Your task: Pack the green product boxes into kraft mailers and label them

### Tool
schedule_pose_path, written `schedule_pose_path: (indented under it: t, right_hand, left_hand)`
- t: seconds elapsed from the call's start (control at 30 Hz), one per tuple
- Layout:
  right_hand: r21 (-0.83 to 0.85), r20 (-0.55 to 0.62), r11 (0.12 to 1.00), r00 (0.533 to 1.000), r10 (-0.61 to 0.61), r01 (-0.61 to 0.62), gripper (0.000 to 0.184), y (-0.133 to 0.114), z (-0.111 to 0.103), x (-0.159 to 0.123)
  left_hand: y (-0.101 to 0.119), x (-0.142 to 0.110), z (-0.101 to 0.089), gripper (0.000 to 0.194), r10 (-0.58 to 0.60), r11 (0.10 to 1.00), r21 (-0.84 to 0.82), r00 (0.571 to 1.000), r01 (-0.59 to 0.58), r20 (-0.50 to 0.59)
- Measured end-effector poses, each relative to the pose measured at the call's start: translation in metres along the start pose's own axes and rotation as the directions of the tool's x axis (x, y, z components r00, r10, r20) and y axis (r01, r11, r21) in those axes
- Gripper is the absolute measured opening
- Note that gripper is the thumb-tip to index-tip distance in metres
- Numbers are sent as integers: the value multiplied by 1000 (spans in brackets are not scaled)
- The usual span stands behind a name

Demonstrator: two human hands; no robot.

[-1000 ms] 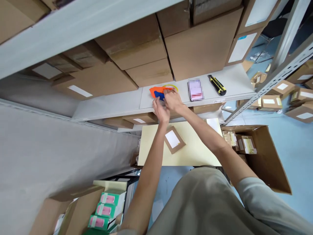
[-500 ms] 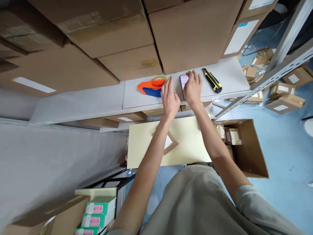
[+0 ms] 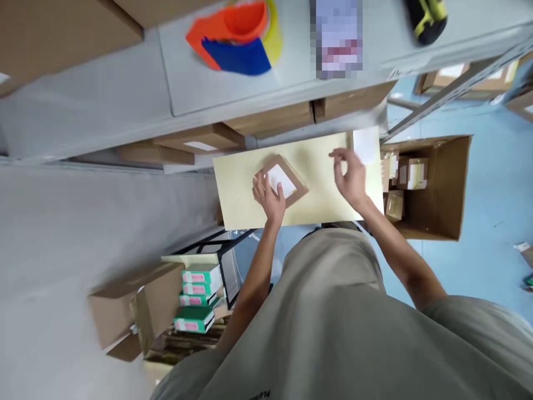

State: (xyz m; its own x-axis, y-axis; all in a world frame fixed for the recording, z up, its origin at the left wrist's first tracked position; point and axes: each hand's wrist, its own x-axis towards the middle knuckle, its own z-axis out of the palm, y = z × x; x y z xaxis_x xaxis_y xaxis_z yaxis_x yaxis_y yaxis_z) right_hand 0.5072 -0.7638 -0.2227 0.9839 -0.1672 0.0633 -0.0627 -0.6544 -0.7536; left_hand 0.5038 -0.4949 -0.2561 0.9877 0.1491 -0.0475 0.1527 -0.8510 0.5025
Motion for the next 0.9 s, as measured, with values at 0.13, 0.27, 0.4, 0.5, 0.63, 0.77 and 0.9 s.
schedule_pose_path:
  t: [0.13, 0.27, 0.4, 0.5, 0.63, 0.77, 0.9]
  right_hand:
    - [-15, 527, 970, 823, 213, -241, 52, 33, 82, -74]
    - [36, 613, 970, 772, 170, -242, 75, 38, 123, -76]
    - [159, 628, 948, 769, 118, -275, 86, 39, 132, -54]
    - [171, 681, 902, 709, 182, -396, 95, 38, 127, -47]
    - [104, 545, 933, 804, 236, -344, 88, 41, 106, -54]
    - [14, 389, 1000, 921, 15, -22, 75, 61, 69, -63]
    - [-75, 467, 968, 866, -177, 238, 72, 82, 30, -79]
  left_hand:
    - [-46, -47, 24, 98, -281, 952, 137, 958, 273, 48]
    - [-53, -53, 44, 94, -335, 942, 74, 921, 327, 200]
    - [-55, -45, 52, 81, -331, 913, -154, 905, 379, 268]
    - [-53, -44, 54, 78, -386, 814, -361, 888, 456, 251]
    - [-32, -58, 67, 53, -371, 674, -553, 872, 489, 320]
    - [2, -82, 94, 38, -270, 553, -564, 772, 613, 575]
    - [22, -101, 106, 45, -152, 523, -479, 630, 705, 762]
